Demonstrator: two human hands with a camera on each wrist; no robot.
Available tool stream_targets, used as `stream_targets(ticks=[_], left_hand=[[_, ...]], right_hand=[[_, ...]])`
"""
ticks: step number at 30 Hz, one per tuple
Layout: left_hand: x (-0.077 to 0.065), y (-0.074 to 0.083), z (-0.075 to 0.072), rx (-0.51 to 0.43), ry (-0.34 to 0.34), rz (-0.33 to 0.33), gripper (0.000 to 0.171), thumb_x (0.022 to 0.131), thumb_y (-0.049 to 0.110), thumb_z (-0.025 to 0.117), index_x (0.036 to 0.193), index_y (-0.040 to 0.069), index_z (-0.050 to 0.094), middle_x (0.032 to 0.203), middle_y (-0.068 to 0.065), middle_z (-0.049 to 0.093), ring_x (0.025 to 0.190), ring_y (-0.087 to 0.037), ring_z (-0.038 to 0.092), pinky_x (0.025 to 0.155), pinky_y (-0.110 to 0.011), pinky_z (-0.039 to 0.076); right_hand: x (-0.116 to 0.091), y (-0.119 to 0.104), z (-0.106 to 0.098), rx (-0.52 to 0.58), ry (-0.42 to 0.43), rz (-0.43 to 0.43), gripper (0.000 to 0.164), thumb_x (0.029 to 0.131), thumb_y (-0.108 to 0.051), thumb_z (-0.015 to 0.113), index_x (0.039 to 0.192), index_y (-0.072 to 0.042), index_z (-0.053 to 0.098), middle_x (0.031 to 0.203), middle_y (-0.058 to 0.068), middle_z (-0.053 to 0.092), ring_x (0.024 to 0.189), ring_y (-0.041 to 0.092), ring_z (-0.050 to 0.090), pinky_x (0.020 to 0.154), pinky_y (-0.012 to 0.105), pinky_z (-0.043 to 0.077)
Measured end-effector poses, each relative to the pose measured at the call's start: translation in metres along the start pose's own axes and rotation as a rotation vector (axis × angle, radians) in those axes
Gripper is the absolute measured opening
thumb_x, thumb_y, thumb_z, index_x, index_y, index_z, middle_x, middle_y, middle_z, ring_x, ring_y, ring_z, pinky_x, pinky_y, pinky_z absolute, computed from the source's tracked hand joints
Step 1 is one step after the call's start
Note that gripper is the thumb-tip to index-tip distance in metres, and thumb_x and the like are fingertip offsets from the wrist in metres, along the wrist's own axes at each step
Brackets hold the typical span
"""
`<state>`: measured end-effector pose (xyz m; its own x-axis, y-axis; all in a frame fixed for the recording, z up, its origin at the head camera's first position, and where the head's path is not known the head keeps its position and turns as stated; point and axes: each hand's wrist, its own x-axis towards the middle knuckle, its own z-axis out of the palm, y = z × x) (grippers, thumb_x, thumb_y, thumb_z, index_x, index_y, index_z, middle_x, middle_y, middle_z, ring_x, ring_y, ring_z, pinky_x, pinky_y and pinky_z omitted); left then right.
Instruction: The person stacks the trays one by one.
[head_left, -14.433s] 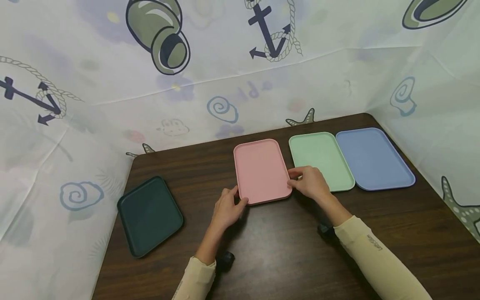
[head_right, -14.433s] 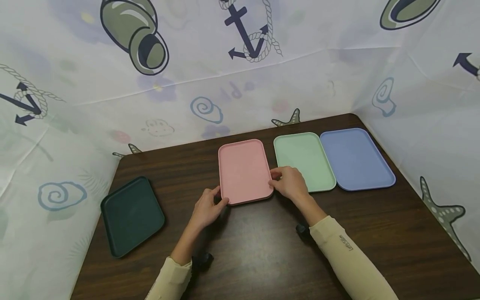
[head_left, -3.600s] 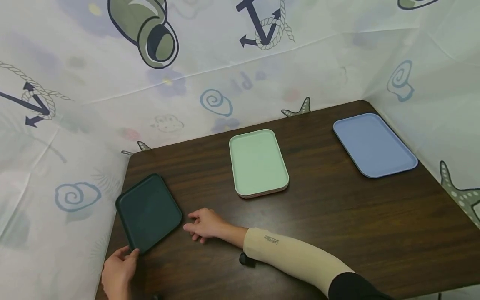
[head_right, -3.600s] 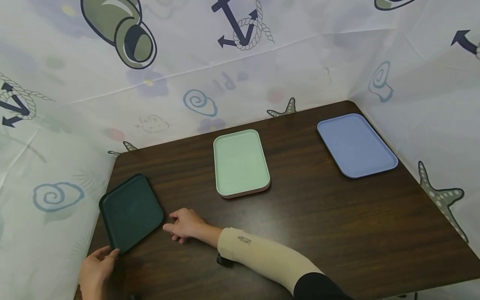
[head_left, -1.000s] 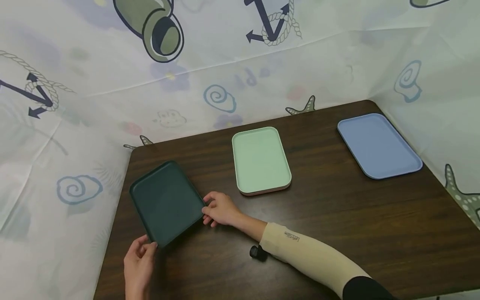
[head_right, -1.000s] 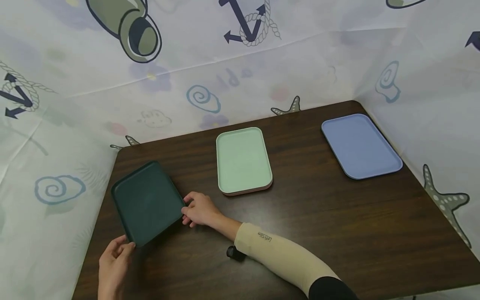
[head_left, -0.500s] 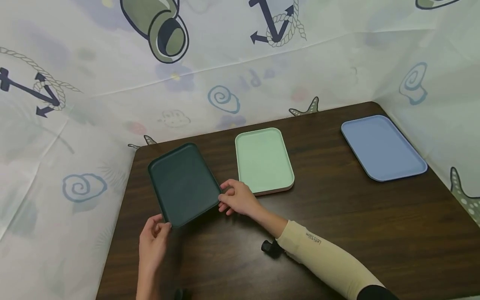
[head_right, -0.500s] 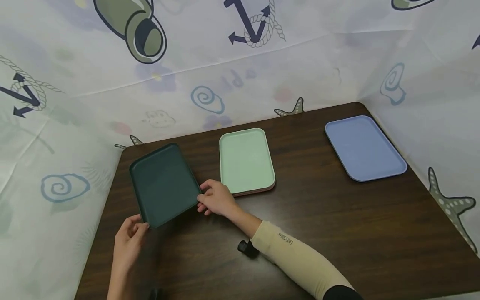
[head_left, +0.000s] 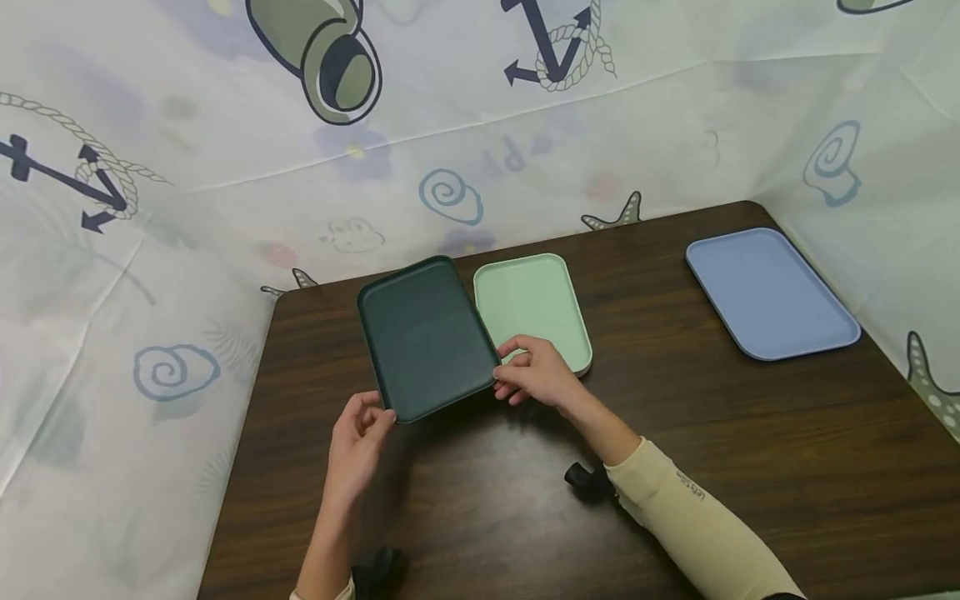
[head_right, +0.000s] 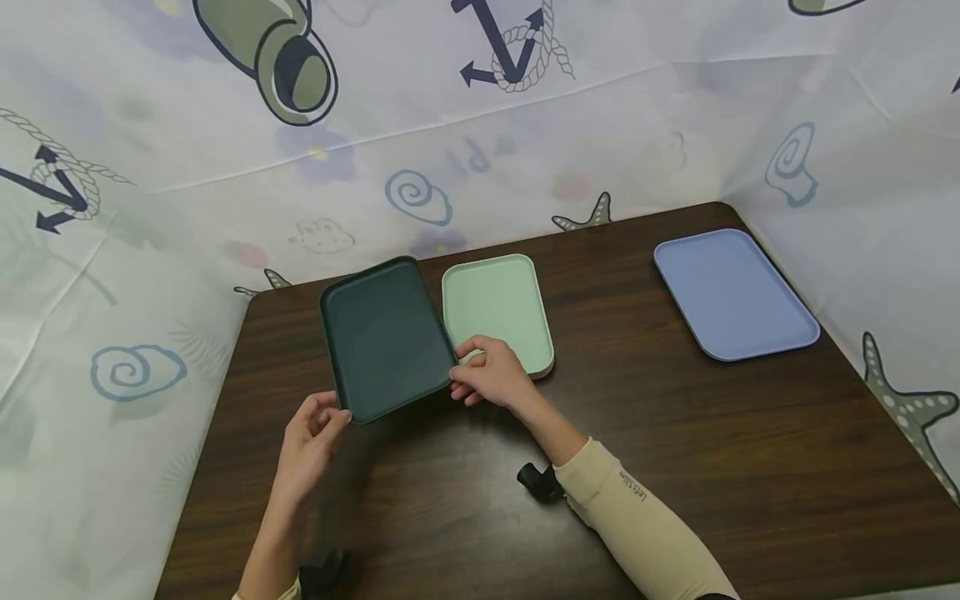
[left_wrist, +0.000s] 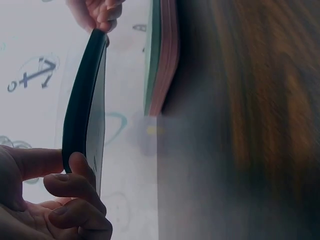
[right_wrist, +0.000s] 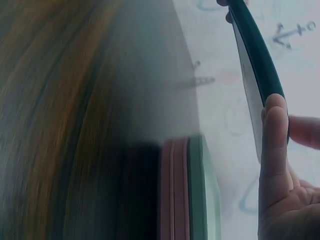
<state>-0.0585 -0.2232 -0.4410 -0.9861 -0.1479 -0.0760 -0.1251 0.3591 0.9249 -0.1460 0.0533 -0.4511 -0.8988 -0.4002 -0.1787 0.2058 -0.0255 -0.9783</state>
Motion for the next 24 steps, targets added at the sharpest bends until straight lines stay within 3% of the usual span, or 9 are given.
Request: stream_targets(ticks=[9, 18, 24], left_hand=[[0.021, 0.015, 0.030, 0.036, -0.061, 0.022, 0.028, 0.097, 0.013, 0.060, 0.124, 0.004, 0.055, 0.087, -0.013, 0.062, 0.070, -0.016, 0.050, 0.068, -0.030, 0.038], [0.041, 0.018, 0.060, 0.076, -0.094, 0.073, 0.029, 0.095, 0.011, 0.062, 0.122, 0.002, 0.057, 0.083, -0.013, 0.064, 0.066, -0.015, 0.050, 0.065, -0.030, 0.038], [0.049, 0.018, 0.082, 0.096, -0.096, 0.090, 0.025, 0.095, 0.011, 0.062, 0.120, 0.006, 0.059, 0.082, -0.016, 0.065, 0.064, -0.017, 0.052, 0.062, -0.031, 0.039]], right_hand=[[-0.010, -0.002, -0.042, -0.001, 0.046, 0.015, 0.029, 0.086, 0.001, 0.067, 0.110, 0.008, 0.053, 0.080, 0.016, 0.071, 0.062, 0.020, 0.069, 0.057, 0.033, 0.056], [-0.017, 0.002, -0.075, -0.017, 0.101, 0.031, 0.031, 0.085, -0.001, 0.070, 0.110, 0.010, 0.056, 0.079, 0.014, 0.072, 0.064, 0.022, 0.070, 0.059, 0.034, 0.057], [-0.021, 0.009, -0.092, -0.028, 0.138, 0.028, 0.032, 0.086, -0.001, 0.070, 0.112, 0.011, 0.055, 0.079, 0.012, 0.072, 0.063, 0.019, 0.070, 0.059, 0.034, 0.057]])
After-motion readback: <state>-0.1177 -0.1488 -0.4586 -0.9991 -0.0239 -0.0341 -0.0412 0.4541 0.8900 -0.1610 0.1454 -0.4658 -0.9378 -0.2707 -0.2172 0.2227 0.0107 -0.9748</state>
